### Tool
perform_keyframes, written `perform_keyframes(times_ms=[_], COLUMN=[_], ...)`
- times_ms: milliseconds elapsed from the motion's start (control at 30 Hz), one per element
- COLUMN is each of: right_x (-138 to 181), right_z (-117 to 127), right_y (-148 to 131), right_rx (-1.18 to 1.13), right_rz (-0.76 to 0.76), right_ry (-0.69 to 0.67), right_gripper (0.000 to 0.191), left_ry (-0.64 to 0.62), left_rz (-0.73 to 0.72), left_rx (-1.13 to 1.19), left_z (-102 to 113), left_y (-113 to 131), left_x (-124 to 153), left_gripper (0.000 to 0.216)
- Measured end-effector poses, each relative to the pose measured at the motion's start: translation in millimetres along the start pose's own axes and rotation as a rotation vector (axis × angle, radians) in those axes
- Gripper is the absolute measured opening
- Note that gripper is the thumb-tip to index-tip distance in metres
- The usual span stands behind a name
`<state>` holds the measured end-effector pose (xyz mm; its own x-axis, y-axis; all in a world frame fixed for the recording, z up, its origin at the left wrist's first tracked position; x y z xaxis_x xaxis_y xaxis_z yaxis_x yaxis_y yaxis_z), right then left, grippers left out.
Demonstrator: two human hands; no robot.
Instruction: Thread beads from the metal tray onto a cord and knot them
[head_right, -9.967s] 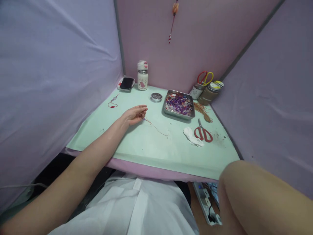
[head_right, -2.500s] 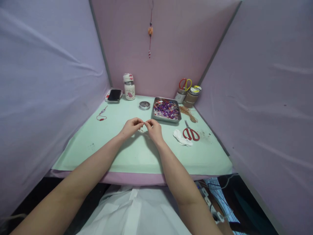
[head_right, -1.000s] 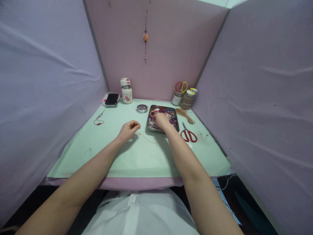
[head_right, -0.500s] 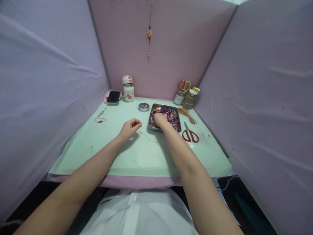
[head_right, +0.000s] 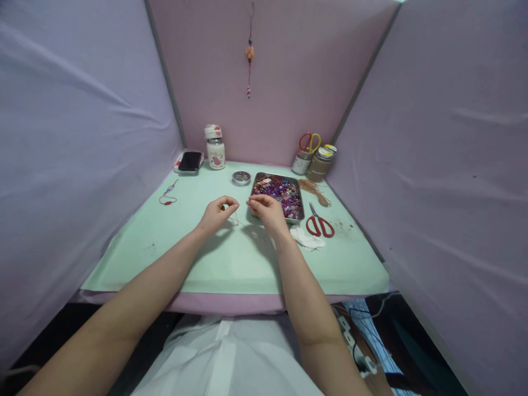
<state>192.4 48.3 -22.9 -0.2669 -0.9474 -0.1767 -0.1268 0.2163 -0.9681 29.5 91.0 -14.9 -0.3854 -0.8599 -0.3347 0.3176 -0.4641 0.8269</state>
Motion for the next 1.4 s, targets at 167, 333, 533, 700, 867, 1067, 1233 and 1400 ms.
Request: perform_keyframes(times_ms=[167, 333, 533, 700, 867, 1067, 1233, 1400], right_x=[13.5, 14.2, 14.6, 13.9, 14.2, 14.7, 15.0, 15.5], right_z=[-10.6, -13.1, -14.2, -14.7, -16.4, -17.4, -18.4, -19.2], right_y=[23.4, 25.9, 29.7, 33.0, 31.8, 33.6, 33.6, 33.4], right_rx=[-0.321, -0.409, -0.407, -0.392, -0.400, -0.401, -0.384, -0.391], right_rz=[-0.166, -0.201, -0.209, -0.206, -0.191, -0.192, -0.186, -0.202], right_ry=[0.014, 0.004, -0.008, -0.028, -0.050, -0.068, -0.081, -0.076], right_gripper=[0.038, 0.038, 0.035, 0.033, 0.033, 0.032, 0.030, 0.030], left_ry=[-0.030, -0.041, -0.029, -0.060, -0.061, -0.080, -0.086, -0.085], left_rz=[-0.055, -0.014, 0.032, 0.058, 0.074, 0.079, 0.085, 0.093], left_rx=[0.050, 0.162, 0.225, 0.227, 0.215, 0.201, 0.195, 0.199], left_z=[-1.7, -6.3, -7.5, -10.3, -9.9, -10.7, -11.6, -11.8], left_y=[9.7, 6.2, 3.9, 3.2, 4.3, 3.4, 2.5, 3.0], left_x=[3.8, 4.1, 3.7, 4.1, 4.2, 5.0, 4.9, 4.7], left_gripper=[0.014, 0.017, 0.021, 0.023, 0.019, 0.016, 0.016, 0.015])
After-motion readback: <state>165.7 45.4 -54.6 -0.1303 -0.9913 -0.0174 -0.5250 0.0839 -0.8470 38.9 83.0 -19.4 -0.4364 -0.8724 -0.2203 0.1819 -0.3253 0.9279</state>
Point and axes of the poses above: each hand's wrist, its own x-axis away from the middle knuckle, its own z-axis out of the back of the hand, y = z × x, the point moved 7 cm from there along -x, towards the middle knuckle, and after that the axes turned 9 degrees about -x, right-handed, at the moved point
